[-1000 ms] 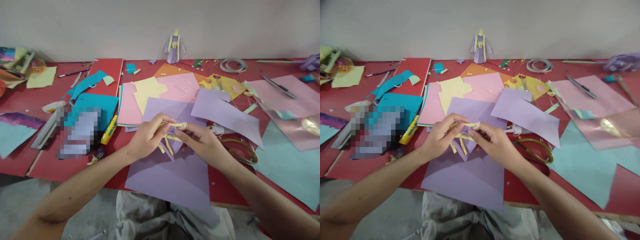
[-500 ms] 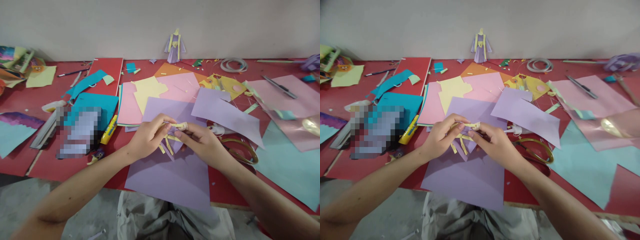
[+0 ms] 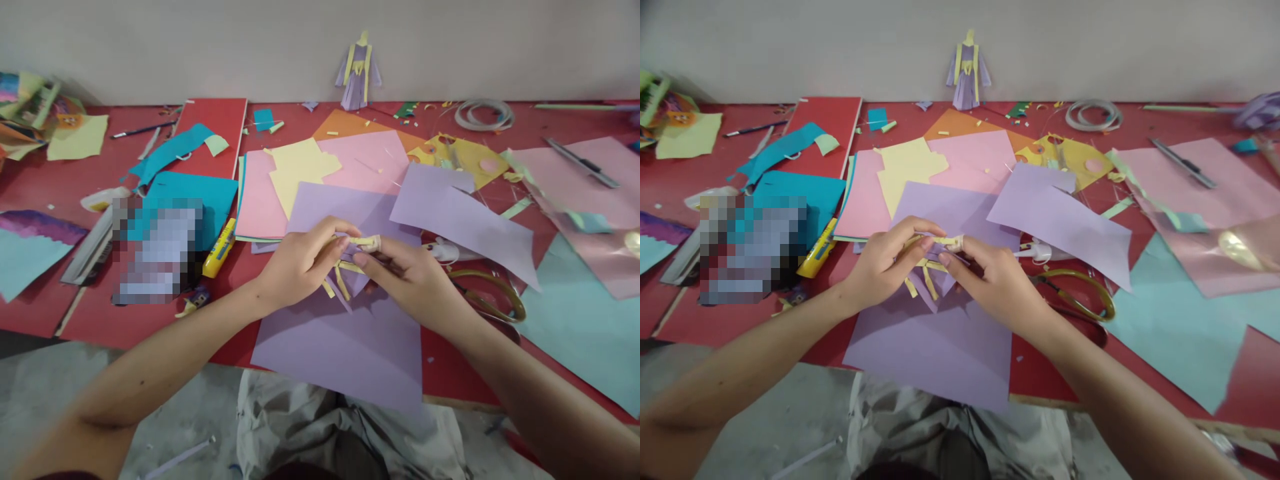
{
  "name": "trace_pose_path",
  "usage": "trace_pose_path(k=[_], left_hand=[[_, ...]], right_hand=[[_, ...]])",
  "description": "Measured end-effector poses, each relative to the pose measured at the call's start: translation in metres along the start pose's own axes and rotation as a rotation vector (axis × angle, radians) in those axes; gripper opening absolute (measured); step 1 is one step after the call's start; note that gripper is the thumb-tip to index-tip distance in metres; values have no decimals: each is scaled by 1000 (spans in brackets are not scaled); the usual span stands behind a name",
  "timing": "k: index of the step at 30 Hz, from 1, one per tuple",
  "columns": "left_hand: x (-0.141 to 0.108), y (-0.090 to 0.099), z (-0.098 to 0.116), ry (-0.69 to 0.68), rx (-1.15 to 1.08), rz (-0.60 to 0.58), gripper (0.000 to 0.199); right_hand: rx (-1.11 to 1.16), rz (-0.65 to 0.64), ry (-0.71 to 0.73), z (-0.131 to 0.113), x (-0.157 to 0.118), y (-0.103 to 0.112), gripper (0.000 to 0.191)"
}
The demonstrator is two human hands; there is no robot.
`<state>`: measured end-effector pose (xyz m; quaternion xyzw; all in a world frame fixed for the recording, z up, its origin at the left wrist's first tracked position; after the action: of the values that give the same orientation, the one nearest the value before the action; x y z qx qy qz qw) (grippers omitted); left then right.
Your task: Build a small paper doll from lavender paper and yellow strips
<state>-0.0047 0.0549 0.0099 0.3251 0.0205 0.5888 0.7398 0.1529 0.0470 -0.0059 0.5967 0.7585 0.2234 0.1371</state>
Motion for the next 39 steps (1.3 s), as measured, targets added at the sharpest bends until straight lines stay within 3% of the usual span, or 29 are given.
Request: trace_pose_path(k=[5, 8, 13, 22, 34, 39], left_hand=[[1, -2, 3, -95, 156, -58, 21], [1, -2, 3, -83, 182, -79, 22], [0, -2, 4, -49, 120, -75, 22], [-2, -2, 4, 65, -101, -48, 22], [0, 4, 3, 84, -157, 60, 22], [0, 4, -1, 162, -174, 86, 25]], right_hand=[[-171, 43, 106, -4, -2, 2, 16], [-169, 36, 109, -5, -3, 1, 15], [-133, 44, 88, -6, -3, 3, 17], [-112, 100, 203, -16, -1, 6, 17], [-131, 84, 216, -19, -4, 5, 24], [-123, 85, 196, -17, -4, 5, 25]])
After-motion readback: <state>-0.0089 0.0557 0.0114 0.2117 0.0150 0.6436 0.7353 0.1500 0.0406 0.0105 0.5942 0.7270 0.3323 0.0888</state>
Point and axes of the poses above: each hand's wrist, its own x-axis towards the middle knuckle, its own y-axis out of the back of the hand, z = x × y, the point moved 5 cm from there along x, towards the middle knuckle, and after that the axes turned 9 degrees about z, right-handed, at the moved point
